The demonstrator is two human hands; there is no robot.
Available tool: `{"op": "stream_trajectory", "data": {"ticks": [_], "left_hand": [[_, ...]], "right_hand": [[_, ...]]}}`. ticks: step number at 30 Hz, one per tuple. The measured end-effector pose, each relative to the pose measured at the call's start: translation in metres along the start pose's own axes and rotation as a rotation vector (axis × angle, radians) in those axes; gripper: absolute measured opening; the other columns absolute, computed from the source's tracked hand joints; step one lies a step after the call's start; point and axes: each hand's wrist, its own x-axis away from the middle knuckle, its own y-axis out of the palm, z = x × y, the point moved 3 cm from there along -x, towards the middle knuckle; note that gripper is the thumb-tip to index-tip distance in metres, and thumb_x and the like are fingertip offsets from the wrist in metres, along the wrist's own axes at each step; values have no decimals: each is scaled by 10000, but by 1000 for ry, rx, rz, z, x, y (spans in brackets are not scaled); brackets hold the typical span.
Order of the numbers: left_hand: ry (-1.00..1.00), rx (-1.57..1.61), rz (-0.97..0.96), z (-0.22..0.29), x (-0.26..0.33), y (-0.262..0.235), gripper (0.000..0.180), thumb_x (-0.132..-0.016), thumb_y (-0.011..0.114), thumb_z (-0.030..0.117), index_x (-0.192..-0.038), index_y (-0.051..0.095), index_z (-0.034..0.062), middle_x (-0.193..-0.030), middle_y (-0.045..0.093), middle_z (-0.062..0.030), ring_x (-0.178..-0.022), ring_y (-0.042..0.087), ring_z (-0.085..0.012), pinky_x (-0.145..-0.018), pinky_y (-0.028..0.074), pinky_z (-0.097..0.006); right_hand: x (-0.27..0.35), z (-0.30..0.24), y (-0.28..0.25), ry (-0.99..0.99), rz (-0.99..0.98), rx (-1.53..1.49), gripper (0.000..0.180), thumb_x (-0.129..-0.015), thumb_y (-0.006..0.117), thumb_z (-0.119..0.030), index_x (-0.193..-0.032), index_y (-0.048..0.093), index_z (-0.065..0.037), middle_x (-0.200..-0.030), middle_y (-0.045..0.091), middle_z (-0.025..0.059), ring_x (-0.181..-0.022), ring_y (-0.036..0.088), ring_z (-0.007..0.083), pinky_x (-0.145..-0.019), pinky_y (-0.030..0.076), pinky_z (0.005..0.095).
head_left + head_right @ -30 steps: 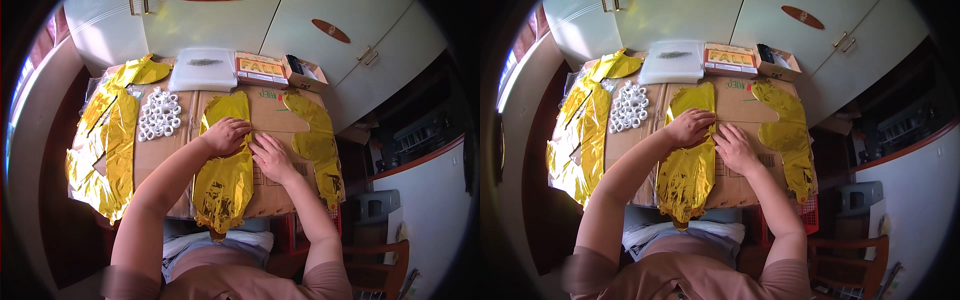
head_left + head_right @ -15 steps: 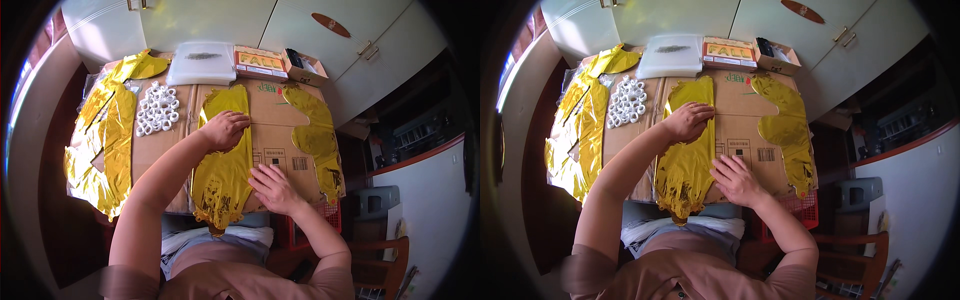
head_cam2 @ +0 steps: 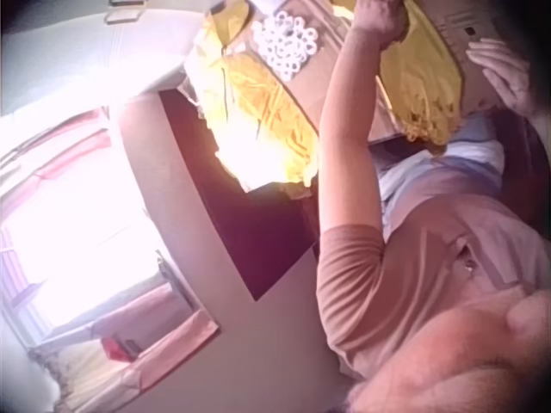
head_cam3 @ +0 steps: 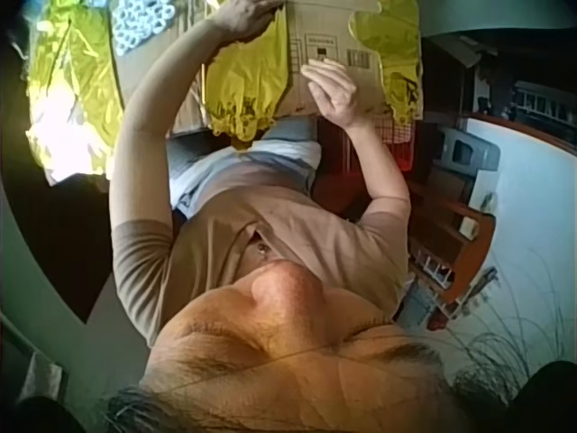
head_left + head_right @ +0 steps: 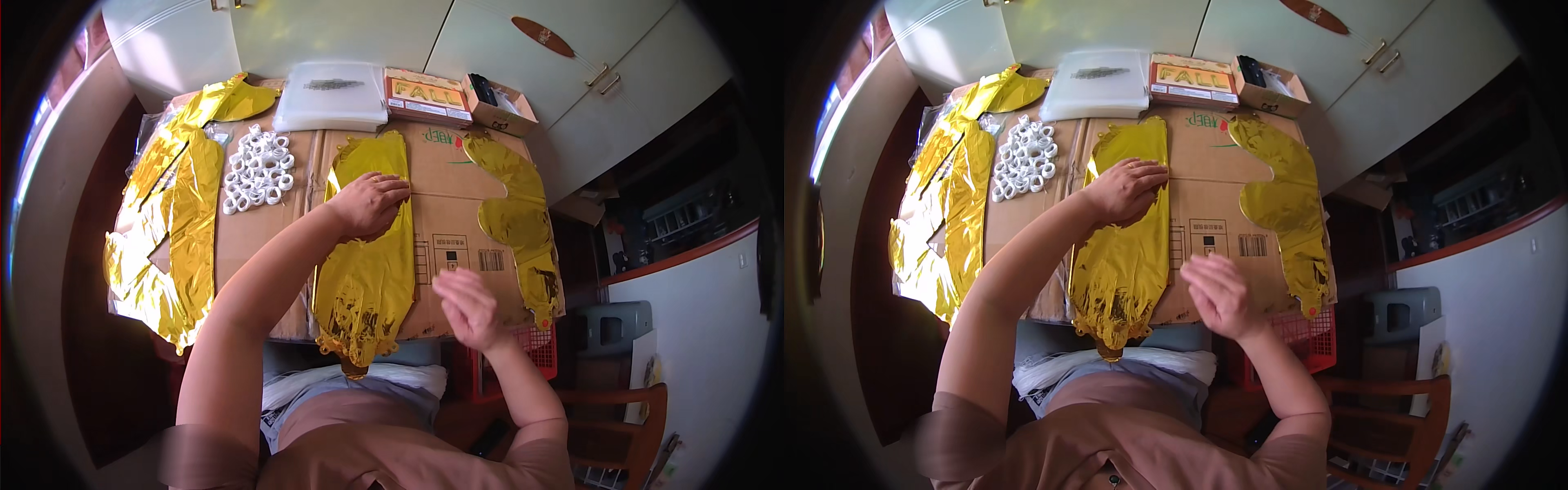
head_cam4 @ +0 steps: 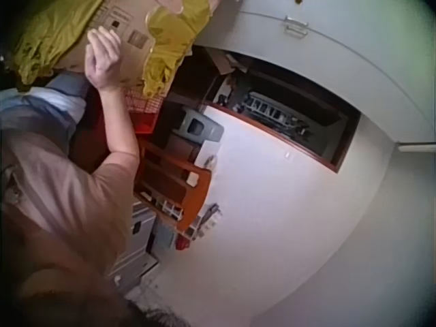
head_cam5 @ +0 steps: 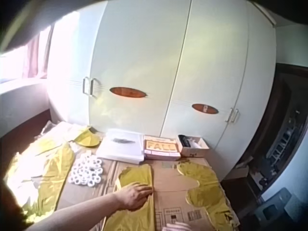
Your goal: Folding uninflated gold foil balloons into a compact shape on a workbench.
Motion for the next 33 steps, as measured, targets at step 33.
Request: {"op": "stream_trajectory", "data": {"ticks": [33], "left_hand": [[-31,23,-144,3,-8,-7,512,-921,585,337,-1328,586,28,-1405,570,-159,-1332,501,-329,-1138,337,-506]], "right_hand": [[-2,-19,52,65,-611,304,825,-952,560,-496,-1563,261,-28,-1644,185,186,-1529,157,341,-1226,102,547]]}}
